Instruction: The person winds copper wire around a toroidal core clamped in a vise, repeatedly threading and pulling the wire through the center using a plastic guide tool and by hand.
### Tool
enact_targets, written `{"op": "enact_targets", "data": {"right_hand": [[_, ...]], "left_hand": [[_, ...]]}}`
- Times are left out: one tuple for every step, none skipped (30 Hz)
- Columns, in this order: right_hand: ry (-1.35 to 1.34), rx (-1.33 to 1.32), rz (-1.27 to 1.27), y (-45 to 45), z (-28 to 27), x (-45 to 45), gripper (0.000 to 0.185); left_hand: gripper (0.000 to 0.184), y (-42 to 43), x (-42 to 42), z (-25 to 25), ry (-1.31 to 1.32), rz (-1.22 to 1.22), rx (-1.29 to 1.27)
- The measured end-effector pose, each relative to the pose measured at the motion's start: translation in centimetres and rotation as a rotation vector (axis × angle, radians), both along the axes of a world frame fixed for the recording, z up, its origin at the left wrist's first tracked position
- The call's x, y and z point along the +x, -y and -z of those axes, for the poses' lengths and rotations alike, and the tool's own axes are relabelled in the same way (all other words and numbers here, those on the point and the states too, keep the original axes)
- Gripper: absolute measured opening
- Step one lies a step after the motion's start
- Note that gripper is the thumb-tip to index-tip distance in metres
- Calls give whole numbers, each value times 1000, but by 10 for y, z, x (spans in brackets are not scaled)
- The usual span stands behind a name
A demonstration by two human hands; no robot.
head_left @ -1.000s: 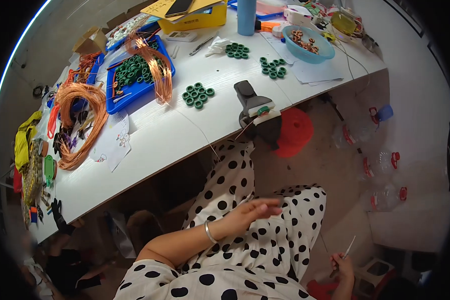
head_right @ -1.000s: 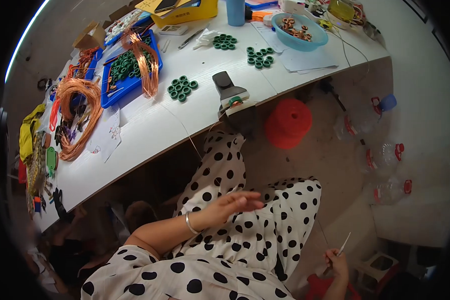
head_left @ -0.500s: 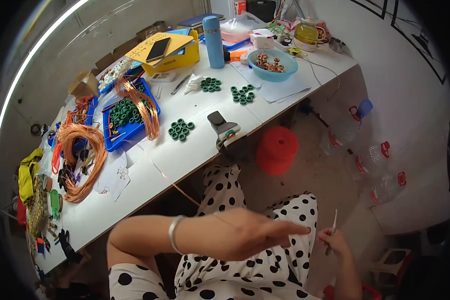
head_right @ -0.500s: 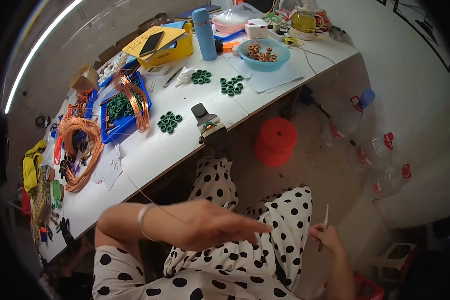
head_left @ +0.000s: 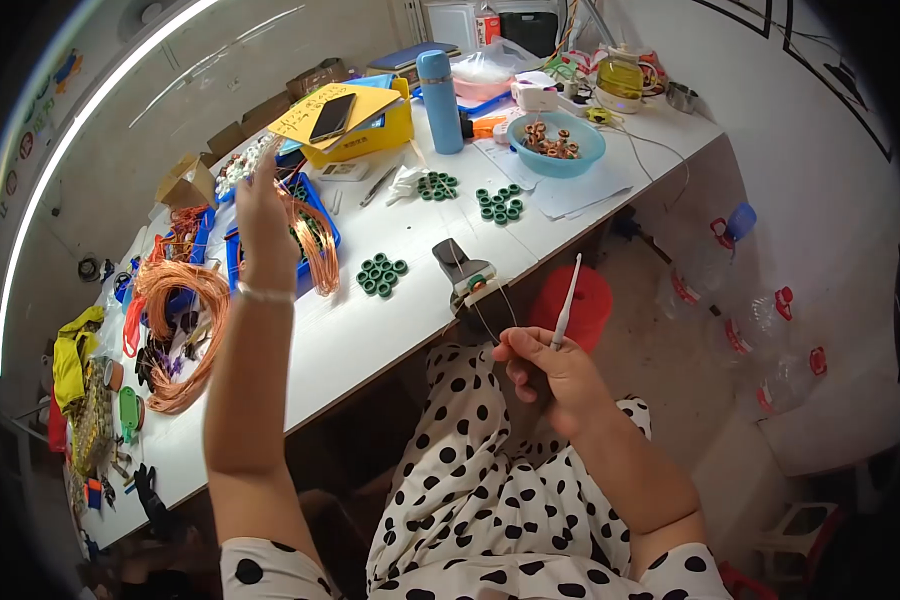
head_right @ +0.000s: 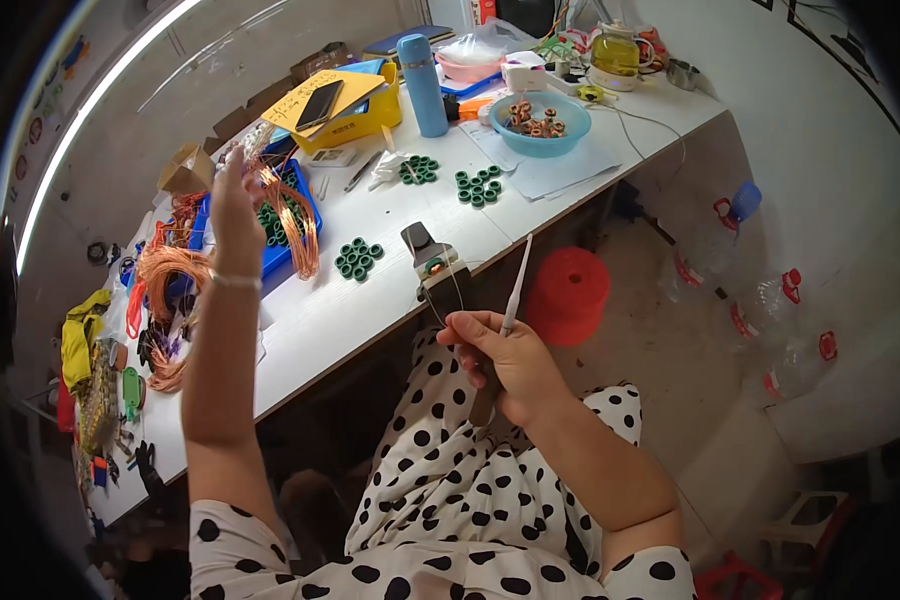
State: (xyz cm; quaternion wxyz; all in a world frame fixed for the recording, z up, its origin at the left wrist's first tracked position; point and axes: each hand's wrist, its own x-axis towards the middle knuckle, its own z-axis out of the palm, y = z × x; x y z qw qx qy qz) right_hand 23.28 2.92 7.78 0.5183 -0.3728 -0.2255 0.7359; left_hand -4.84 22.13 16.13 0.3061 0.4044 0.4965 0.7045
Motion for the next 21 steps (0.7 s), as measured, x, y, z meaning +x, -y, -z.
{"op": "enact_targets", "data": {"right_hand": [[11,16,-17,0,2,0,18],[23,33,-35,-1,4,1,18],[34,51,-53,0,5,3,18],[33,45,-64,4,7,6,18],[66,92,-161,14,9,12,18],[100,140,-260,25,9,19,18],[165,105,-315,37,8,26,17],[229,71,-371,50,10,35,16],[267,61,-443,63,17,50,17],[303,50,-516,76,26,68,18],[299,73,-536,90,39,88,19],[296,97,-555,104,52,109,20],[307,45,-588,121,61,132,20],[320,-7,-616,136,64,150,20],[385,-134,-595,152,62,169,19],[448,-260,-570,166,59,184,17],[448,-258,-571,181,65,200,17],[504,-401,-489,197,73,216,17],[556,-546,-402,210,78,228,17],[556,-552,-398,220,83,240,17],[563,-564,-401,227,87,251,17]], "left_hand": [[38,15,-1,34,4,54,120],[42,34,3,60,40,208,-16],[45,51,9,81,78,361,-154],[56,64,16,99,161,602,-271],[69,71,22,110,251,842,-385],[69,73,29,112,262,828,-384],[84,73,36,110,283,809,-380],[101,72,35,108,303,788,-375],[101,63,28,105,312,770,-371],[108,48,20,98,381,718,-335],[116,35,12,93,449,666,-297],[116,25,3,89,457,650,-292],[117,16,-9,86,553,687,-266],[119,7,-19,83,649,729,-238],[120,-1,-26,80,744,773,-212],[120,-4,-30,73,746,771,-209],[114,-5,-32,61,811,738,-133],[108,-7,-36,51,876,706,-58],[108,-13,-46,43,877,708,-61],[94,-22,-62,35,847,781,-59],[80,-31,-73,26,817,855,-55]]}}
